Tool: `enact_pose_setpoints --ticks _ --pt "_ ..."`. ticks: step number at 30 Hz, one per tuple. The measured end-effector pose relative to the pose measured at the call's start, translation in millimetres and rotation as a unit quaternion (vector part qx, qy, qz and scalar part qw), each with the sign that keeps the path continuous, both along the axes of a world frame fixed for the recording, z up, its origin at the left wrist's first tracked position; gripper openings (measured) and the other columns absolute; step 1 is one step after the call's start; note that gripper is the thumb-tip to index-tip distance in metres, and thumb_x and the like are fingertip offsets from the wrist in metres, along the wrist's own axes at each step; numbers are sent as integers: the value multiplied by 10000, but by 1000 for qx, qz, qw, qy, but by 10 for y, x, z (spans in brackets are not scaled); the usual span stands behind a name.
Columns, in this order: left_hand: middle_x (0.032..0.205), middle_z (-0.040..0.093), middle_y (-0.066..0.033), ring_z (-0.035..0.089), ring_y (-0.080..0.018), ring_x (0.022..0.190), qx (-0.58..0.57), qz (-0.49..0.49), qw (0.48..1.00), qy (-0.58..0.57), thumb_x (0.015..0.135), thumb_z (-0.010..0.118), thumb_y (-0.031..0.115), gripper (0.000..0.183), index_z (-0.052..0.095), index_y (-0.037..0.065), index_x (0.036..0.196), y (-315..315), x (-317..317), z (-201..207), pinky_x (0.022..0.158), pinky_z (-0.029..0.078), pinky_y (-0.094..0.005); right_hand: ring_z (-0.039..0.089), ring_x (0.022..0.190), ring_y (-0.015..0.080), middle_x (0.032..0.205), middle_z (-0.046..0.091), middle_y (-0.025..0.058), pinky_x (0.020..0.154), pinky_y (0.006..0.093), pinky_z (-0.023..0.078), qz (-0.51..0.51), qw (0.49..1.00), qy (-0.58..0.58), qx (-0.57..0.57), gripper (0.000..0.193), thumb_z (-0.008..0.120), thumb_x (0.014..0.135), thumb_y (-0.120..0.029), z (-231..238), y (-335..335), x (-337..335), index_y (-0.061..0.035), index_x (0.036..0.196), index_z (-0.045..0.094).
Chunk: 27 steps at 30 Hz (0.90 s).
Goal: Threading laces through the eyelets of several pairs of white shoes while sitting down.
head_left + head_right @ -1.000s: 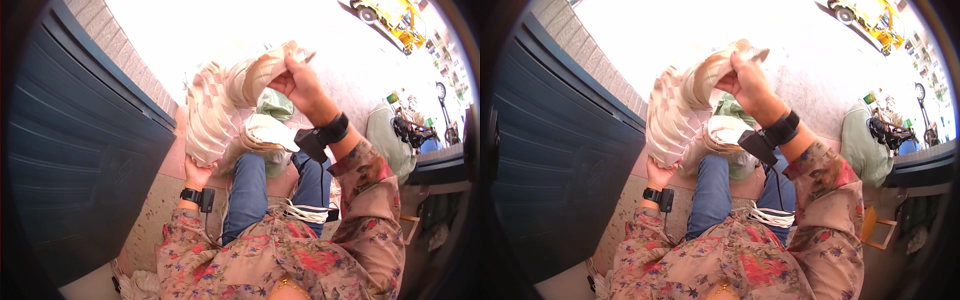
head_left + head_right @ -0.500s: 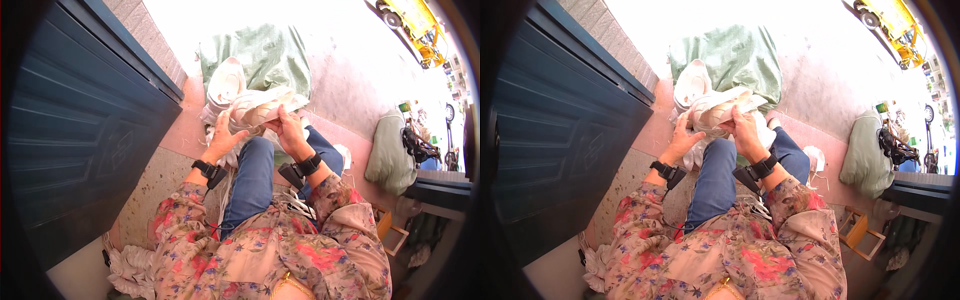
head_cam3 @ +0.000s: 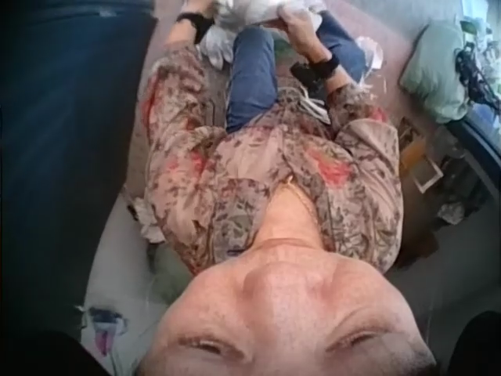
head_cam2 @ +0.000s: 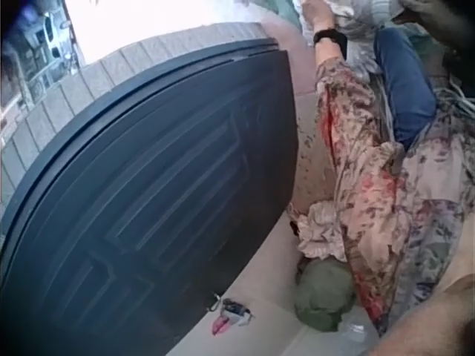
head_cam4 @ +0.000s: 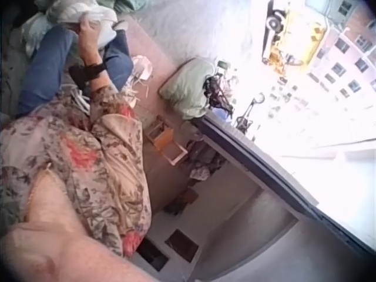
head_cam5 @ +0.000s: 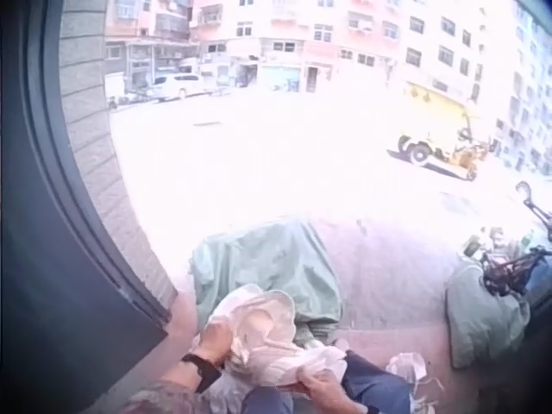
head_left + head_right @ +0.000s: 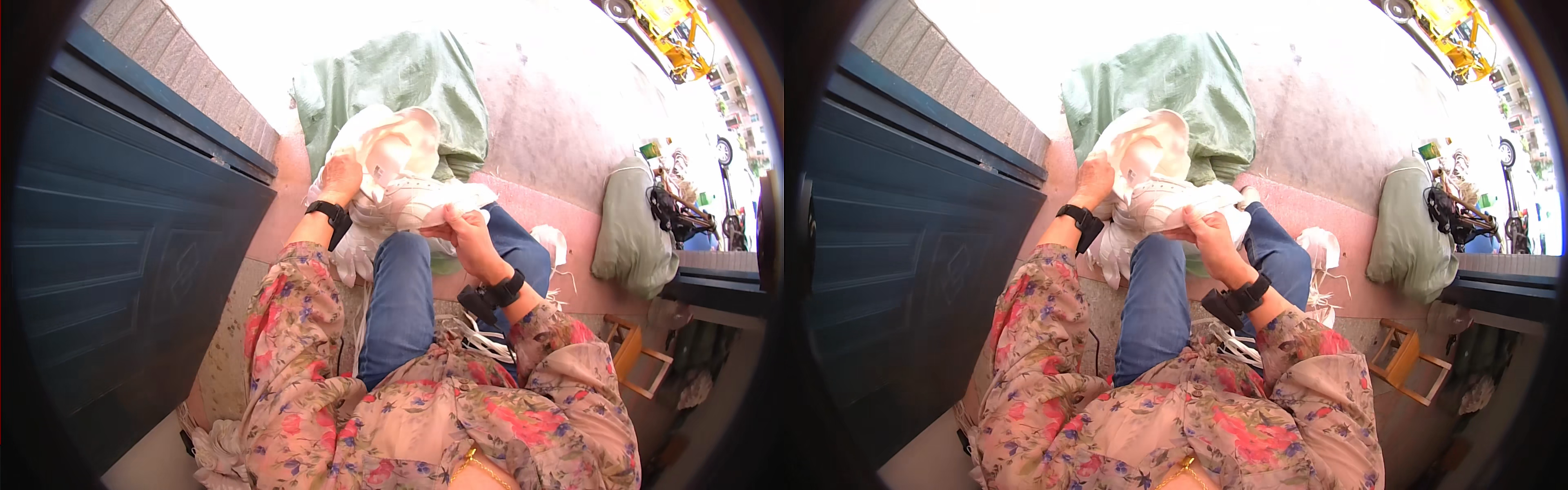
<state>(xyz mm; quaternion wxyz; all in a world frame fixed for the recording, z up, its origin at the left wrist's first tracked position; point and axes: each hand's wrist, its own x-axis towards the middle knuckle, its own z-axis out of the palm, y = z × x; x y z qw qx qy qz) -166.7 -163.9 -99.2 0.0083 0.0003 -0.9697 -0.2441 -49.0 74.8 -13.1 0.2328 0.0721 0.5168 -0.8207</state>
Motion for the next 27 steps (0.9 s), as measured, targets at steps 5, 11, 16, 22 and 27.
enact_pose_setpoints --ticks 5,11,16,22,27 --pt "833 616 -213 627 -318 754 157 132 976 -73 821 462 102 231 545 -22 998 -417 -182 -189 672 507 -396 608 890 230 1006 596 158 792 347 505 18 998 34 44 372 441 926 -246 48 254 256 100 1008 549" --pt "963 585 -122 592 -210 786 228 -97 969 12 780 476 1 271 535 20 1044 -27 182 10 683 486 -287 611 869 219 1016 594 154 791 333 506 -58 998 -26 6 347 451 922 -221 -110 502 242 74 1098 499" --pt "1003 585 -155 519 -297 1007 12 -341 932 122 702 572 68 372 545 62 1073 351 441 -40 894 375 -390 603 853 195 994 597 119 793 318 497 -40 997 51 50 337 490 904 -211 -51 273 285 60 1105 500" --pt "843 616 -178 576 -370 823 64 -345 936 -30 689 645 249 361 566 67 990 342 371 -57 727 452 -425 580 921 207 1030 580 123 821 356 480 -78 996 9 -36 339 433 924 -260 -191 474 -52 23 1105 480" --pt "819 619 -170 579 -357 813 53 -312 944 -94 667 663 263 341 581 62 930 414 437 151 713 458 -413 464 1112 201 1212 467 104 941 361 393 -121 988 12 -98 462 557 862 -158 -355 277 -114 -16 1242 336"
